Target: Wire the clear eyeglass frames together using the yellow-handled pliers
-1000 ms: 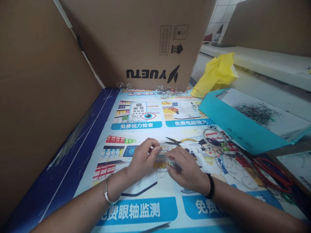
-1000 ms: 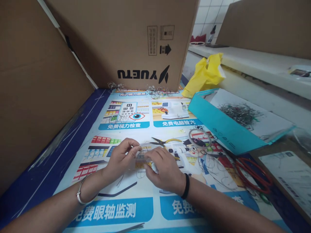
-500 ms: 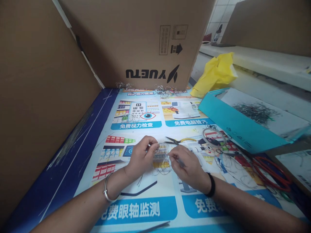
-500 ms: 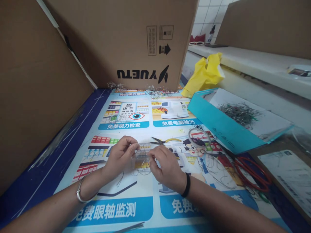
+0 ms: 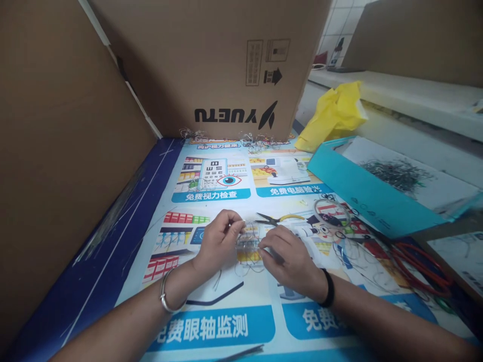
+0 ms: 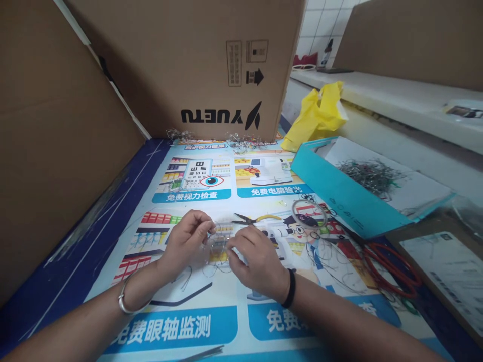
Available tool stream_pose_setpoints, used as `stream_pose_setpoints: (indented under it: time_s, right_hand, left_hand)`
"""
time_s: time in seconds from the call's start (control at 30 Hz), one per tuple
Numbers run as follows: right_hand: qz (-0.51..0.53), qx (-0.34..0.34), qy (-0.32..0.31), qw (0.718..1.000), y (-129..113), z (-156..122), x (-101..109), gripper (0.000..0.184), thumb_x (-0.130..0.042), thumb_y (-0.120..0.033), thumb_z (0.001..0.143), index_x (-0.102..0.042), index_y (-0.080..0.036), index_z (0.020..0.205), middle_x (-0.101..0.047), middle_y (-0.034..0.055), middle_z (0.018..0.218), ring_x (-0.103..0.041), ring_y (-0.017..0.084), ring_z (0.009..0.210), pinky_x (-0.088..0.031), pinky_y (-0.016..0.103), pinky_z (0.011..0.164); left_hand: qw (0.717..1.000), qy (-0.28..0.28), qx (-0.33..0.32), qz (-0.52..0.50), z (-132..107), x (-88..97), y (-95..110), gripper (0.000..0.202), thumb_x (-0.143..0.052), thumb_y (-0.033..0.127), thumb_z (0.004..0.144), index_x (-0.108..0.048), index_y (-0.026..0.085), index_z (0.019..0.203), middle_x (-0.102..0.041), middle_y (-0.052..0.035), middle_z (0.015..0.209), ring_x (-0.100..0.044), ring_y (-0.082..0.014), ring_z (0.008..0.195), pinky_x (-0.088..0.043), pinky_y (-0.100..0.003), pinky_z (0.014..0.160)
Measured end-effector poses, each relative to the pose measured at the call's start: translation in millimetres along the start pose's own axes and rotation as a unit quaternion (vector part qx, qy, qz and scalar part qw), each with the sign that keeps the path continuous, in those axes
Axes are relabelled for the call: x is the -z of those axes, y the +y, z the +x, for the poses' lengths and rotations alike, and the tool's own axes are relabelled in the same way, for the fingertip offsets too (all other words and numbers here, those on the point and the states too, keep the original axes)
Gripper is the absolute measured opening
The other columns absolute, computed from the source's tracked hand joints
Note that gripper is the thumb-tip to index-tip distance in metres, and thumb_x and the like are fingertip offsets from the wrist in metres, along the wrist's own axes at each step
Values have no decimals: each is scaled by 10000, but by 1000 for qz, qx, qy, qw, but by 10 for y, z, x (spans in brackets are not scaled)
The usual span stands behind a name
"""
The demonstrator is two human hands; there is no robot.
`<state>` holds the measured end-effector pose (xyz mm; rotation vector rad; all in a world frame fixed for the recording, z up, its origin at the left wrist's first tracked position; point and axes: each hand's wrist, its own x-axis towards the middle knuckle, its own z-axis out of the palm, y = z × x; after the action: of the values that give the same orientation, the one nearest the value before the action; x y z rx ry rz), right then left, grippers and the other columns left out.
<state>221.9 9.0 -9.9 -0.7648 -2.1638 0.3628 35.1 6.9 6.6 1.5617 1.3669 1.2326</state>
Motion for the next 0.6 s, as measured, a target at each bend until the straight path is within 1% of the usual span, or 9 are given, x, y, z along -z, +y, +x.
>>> stream_pose_setpoints:
  time_s: [0.1, 0.2, 0.3, 0.43, 0.6]
  right_hand:
    - [27, -14, 26, 999, 5, 2, 4, 167, -552, -89, 779, -533, -195, 907, -559, 61, 867, -523, 187, 832, -473, 346, 721]
    - [44, -24, 38, 998, 16, 11, 7, 194, -544, -72, 771, -519, -193, 920, -556, 59, 872, -524, 186, 849, -473, 340, 731]
    - [49, -38, 41, 997, 27, 16, 6, 203, -532, -58, 766, -513, -193, 917, -557, 54, 869, -527, 184, 855, -470, 332, 735]
    - [52, -40, 39, 997, 32, 9, -3, 220, -518, -54, 767, -507, -198, 933, -562, 51, 888, -527, 183, 877, -469, 325, 755]
    - [48, -64, 29, 996, 37, 2, -14, 265, -504, -64, 780, -503, -204, 1005, -566, 56, 921, -531, 186, 889, -478, 320, 751]
  left_hand:
    - [1000, -5, -12, 0, 1, 13, 7, 86, -501, 239, 860, -521, 175, 806, -585, 7, 718, -538, -102, 628, -435, -223, 601]
    - [1000, -9, -20, -8, 0, 23, 1, 98, -494, 246, 869, -522, 175, 809, -586, 9, 712, -525, -96, 598, -432, -226, 590]
    - [1000, -10, -26, -14, -1, 27, -20, 104, -493, 253, 875, -523, 175, 814, -586, 10, 712, -515, -92, 573, -430, -228, 577]
    - [999, -7, -44, -1, -5, 28, -50, 103, -494, 247, 879, -533, 174, 819, -588, 4, 718, -524, -98, 594, -435, -236, 592]
    - [998, -6, -61, 1, -15, 32, -67, 114, -475, 250, 896, -532, 174, 832, -590, -4, 731, -531, -105, 611, -443, -245, 600]
